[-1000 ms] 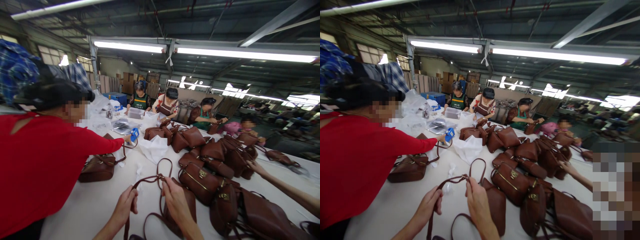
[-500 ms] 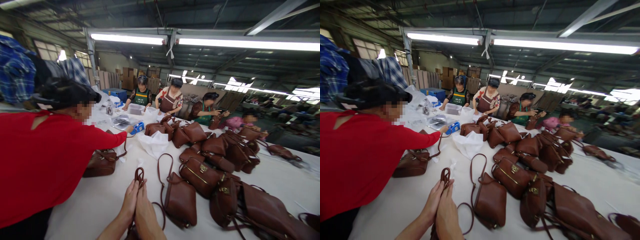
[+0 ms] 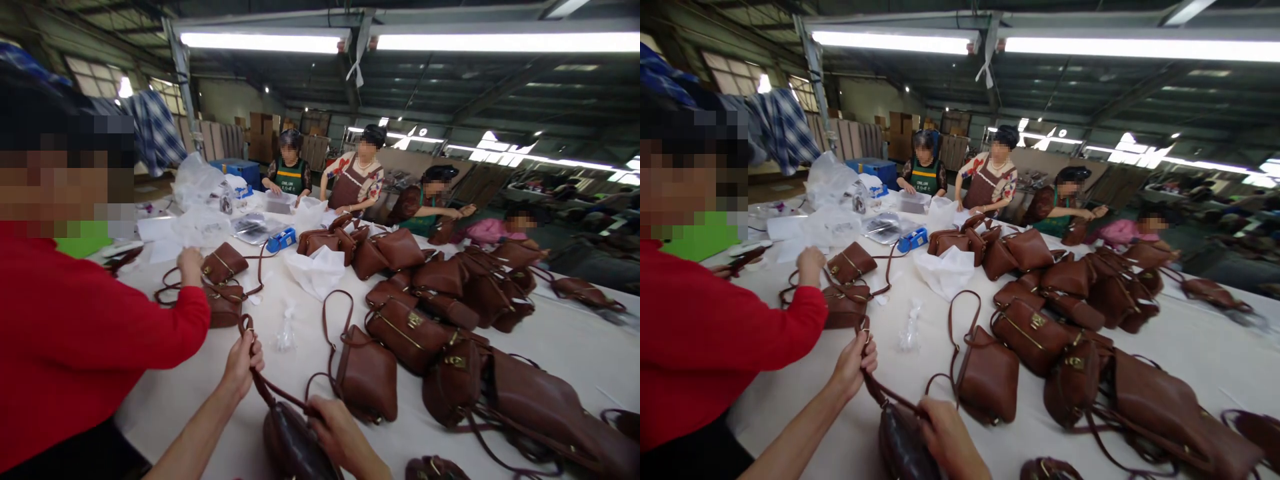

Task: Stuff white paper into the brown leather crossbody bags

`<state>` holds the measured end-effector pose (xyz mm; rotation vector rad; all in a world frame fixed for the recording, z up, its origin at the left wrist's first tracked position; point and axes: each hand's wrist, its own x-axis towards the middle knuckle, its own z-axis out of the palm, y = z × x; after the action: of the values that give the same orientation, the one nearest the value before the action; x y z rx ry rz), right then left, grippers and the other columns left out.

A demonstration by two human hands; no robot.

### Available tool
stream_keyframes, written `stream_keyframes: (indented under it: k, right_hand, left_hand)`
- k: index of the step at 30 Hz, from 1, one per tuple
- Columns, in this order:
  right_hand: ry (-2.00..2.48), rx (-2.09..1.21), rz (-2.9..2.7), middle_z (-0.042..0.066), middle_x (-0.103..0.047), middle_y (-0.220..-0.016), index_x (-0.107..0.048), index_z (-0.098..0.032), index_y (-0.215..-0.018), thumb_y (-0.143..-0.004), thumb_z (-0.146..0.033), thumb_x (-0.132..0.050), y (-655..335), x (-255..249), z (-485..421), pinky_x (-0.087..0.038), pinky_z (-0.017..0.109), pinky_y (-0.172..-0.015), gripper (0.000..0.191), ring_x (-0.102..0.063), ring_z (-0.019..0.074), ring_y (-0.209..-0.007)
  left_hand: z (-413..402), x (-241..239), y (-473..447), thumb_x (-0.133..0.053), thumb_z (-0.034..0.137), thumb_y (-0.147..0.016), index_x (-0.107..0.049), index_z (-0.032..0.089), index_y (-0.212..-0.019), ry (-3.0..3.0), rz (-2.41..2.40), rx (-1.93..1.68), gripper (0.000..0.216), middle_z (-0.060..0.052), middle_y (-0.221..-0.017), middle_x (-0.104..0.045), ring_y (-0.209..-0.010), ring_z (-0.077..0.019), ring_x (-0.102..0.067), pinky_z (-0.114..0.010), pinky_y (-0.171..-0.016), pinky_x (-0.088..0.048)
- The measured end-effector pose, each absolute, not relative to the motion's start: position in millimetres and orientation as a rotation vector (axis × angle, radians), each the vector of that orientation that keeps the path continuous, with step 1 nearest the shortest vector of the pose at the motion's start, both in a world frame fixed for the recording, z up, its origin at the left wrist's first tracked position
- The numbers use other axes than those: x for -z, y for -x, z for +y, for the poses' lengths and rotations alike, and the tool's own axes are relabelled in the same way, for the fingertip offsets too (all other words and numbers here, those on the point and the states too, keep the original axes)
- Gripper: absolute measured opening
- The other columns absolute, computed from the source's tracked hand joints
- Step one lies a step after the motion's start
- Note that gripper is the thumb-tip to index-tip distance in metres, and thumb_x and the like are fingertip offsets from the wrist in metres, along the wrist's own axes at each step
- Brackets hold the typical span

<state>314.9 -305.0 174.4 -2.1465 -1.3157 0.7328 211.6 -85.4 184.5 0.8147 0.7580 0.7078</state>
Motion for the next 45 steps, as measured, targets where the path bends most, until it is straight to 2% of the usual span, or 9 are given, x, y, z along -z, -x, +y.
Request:
stream_keyframes:
  k: [5,11,16,21,25,28,31,38,45]
  right_hand:
    - [2.009,-0.997,-1.327,0.000,-0.064,-0.067,-0.067,-0.018,-0.077,-0.091,-0.027,-0.048,-357,-173,-364,-0.041,0.021,-0.059,0.025,-0.059,0.0140,-0.065]
    - [2.326,-0.349,-1.629,0.002,-0.067,-0.092,-0.068,-0.026,-0.103,-0.094,-0.017,-0.044,-364,-230,-326,-0.040,0.021,-0.065,0.027,-0.064,0.0136,-0.078]
    - [2.447,-0.105,-1.710,0.001,-0.068,-0.088,-0.067,-0.023,-0.091,-0.096,-0.025,-0.049,-348,-260,-266,-0.038,0.020,-0.057,0.019,-0.066,0.0136,-0.073]
    - [2.505,-0.040,-1.664,0.006,-0.069,-0.083,-0.069,-0.019,-0.085,-0.096,-0.025,-0.046,-337,-263,-230,-0.040,0.022,-0.058,0.026,-0.068,0.0166,-0.073]
    - [2.500,-0.070,-1.680,0.008,-0.070,-0.084,-0.069,-0.018,-0.086,-0.096,-0.027,-0.048,-334,-263,-219,-0.043,0.025,-0.059,0.025,-0.069,0.0194,-0.074]
    - [2.526,-0.103,-1.655,0.009,-0.071,-0.088,-0.068,-0.019,-0.091,-0.097,-0.032,-0.049,-342,-264,-219,-0.043,0.026,-0.062,0.024,-0.069,0.0205,-0.079]
    - [2.551,-0.177,-1.650,0.007,-0.073,-0.091,-0.068,-0.021,-0.092,-0.095,-0.038,-0.054,-361,-265,-229,-0.042,0.025,-0.066,0.022,-0.069,0.0207,-0.085]
    - [2.674,-0.335,-1.501,0.009,-0.075,-0.084,-0.068,-0.018,-0.087,-0.094,-0.024,-0.055,-412,-271,-298,-0.042,0.026,-0.066,0.016,-0.071,0.0233,-0.083]
    - [2.655,-0.397,-1.284,0.005,-0.071,-0.064,-0.062,-0.018,-0.083,-0.101,-0.025,-0.035,-378,-272,-290,-0.041,0.021,-0.057,0.034,-0.069,0.0158,-0.060]
  left_hand:
    - [-70,-191,-199,-0.066,0.056,-0.077,-0.044,0.022,-0.083,-0.954,0.770,-0.643,0.042,0.013,-0.054,-0.040,-0.032,-0.0015,-0.025,-0.012,-0.032,-0.019]
    - [-88,-203,-213,-0.069,0.055,-0.074,-0.050,0.019,-0.084,-1.130,0.670,-0.359,0.042,0.009,-0.054,-0.053,-0.030,-0.0016,-0.027,-0.015,-0.032,-0.019]
    - [-103,-210,-221,-0.067,0.062,-0.074,-0.053,0.016,-0.096,-1.241,0.545,-0.093,0.052,-0.009,-0.083,-0.072,-0.063,-0.0174,-0.067,-0.022,-0.050,-0.044]
    - [-111,-201,-219,-0.070,0.064,-0.071,-0.049,0.018,-0.108,-1.037,0.512,0.050,0.062,-0.010,-0.086,-0.072,-0.078,-0.0269,-0.071,-0.038,-0.072,-0.051]
    - [-111,-192,-220,-0.074,0.064,-0.067,-0.046,0.022,-0.092,-0.858,0.577,0.009,0.056,0.007,-0.060,-0.055,-0.050,-0.0129,-0.059,-0.029,-0.058,-0.050]
    - [-109,-200,-219,-0.074,0.064,-0.068,-0.046,0.023,-0.092,-0.882,0.595,0.060,0.055,0.012,-0.057,-0.042,-0.036,-0.0022,-0.029,-0.015,-0.040,-0.029]
    - [-105,-216,-212,-0.071,0.061,-0.074,-0.048,0.024,-0.095,-0.993,0.548,0.156,0.048,0.011,-0.059,-0.041,-0.037,-0.0017,-0.019,-0.014,-0.037,-0.012]
    - [-90,-222,-195,-0.075,0.015,-0.062,-0.058,0.019,-0.080,-1.450,0.621,-0.032,0.026,0.007,-0.061,-0.049,-0.038,-0.0045,-0.031,-0.016,-0.033,-0.016]
    - [-103,-199,-226,-0.074,0.039,-0.067,-0.049,0.022,-0.075,-1.237,0.805,-0.173,0.031,0.014,-0.045,-0.031,-0.032,-0.0038,-0.020,-0.016,-0.034,-0.009]
